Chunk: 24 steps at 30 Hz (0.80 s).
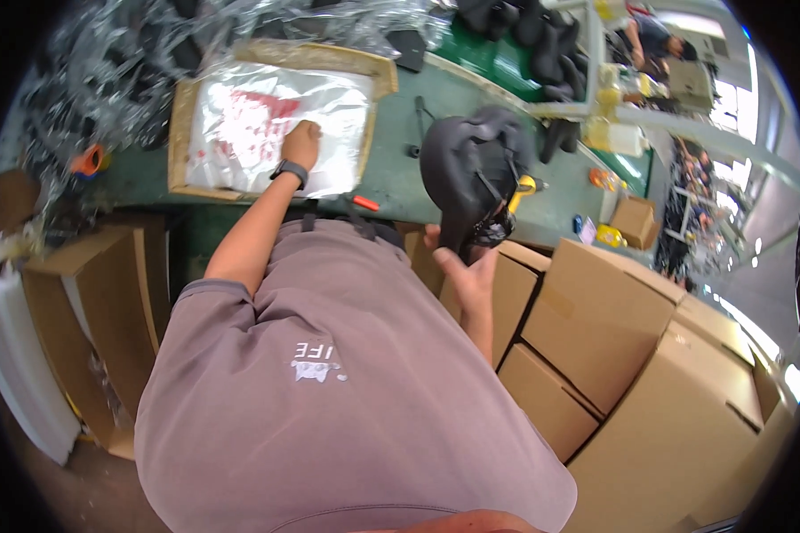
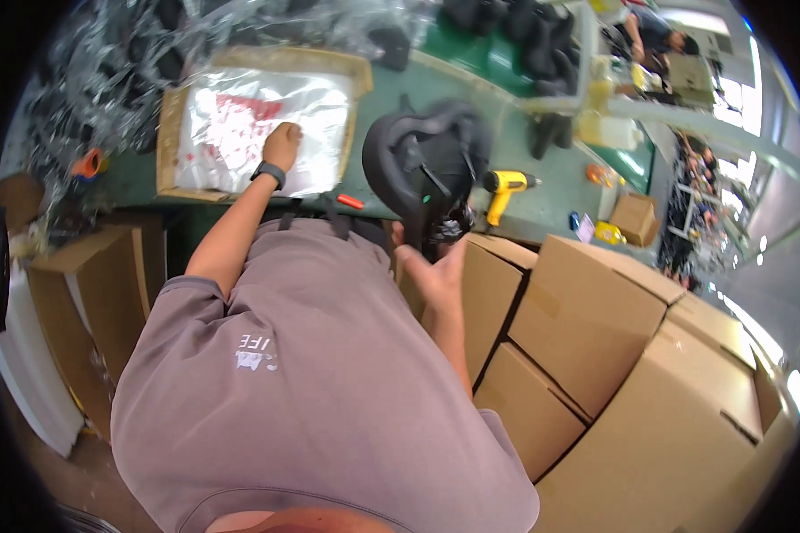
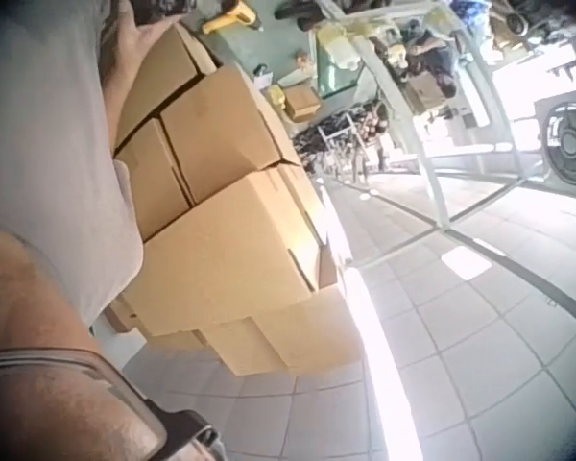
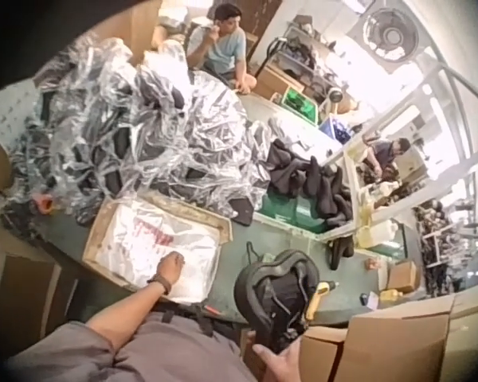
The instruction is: The recorder wipes bicycle seats with a cloth and places them into plastic bags for packaging.
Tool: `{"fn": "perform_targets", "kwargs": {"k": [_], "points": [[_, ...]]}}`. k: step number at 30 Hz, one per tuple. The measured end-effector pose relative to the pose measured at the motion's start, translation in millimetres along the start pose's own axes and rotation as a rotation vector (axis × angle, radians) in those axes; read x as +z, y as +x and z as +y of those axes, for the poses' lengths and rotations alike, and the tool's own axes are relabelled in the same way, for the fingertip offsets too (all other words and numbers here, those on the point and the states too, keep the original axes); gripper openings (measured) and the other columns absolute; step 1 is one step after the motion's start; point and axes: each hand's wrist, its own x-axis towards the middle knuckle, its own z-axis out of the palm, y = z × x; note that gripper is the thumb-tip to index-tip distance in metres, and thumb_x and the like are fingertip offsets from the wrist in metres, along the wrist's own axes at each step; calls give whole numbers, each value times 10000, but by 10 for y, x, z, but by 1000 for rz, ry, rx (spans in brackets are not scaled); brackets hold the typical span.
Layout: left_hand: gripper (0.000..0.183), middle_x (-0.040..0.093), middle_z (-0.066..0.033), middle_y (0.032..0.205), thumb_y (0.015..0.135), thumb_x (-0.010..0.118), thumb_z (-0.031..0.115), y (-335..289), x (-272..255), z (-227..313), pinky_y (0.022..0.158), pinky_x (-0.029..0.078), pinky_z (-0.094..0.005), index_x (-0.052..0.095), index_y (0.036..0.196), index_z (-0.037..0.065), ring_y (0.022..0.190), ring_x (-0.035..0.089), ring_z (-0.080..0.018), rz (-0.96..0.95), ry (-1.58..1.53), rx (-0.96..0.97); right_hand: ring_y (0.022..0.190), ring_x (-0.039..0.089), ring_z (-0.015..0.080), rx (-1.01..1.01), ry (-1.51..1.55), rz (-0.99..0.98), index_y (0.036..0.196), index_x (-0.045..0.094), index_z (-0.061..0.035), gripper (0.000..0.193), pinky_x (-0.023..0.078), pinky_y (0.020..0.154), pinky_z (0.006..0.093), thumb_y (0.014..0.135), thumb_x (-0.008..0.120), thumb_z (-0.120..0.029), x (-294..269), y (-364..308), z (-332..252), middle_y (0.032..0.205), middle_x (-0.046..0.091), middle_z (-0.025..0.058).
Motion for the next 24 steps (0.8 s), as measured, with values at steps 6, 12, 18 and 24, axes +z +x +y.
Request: {"fn": "perform_targets", "kwargs": {"k": [6,12,18,24], "points": [[300,816,-134,943,1073,590,250,-75,-418,-297,828,594,-397,784,1049,23,885,792,-276,35,-119,-140,698,675,154,158,-285,-168,1610,461,-10,730,534,616,323,983,818,-124,245,884,1040,951,691,69],[252,791,-156,991,1097,554,190,-169,-902,364,852,579,-498,752,1082,35,964,763,-375,332,-233,-25,920,776,365,-42,-814,-467,1634,463,-111,786,617,800,472,960,850,-225,720,1546,1917,1203,757,243],[119,685,-162,957,1055,624,123,-1021,-1940,1807,873,520,-480,719,1037,53,847,649,-395,-214,114,919,938,772,482,49,-800,-538,1748,232,-128,1027,612,857,523,933,848,-230,952,1628,1400,955,754,296],[137,654,-9,974,1151,618,135,-1563,-2279,2373,790,491,-288,695,1168,23,871,579,-96,-415,-873,44,704,703,228,1009,1214,-512,1588,433,-70,607,538,520,353,1071,726,-196,-209,1339,843,988,720,148]]}}
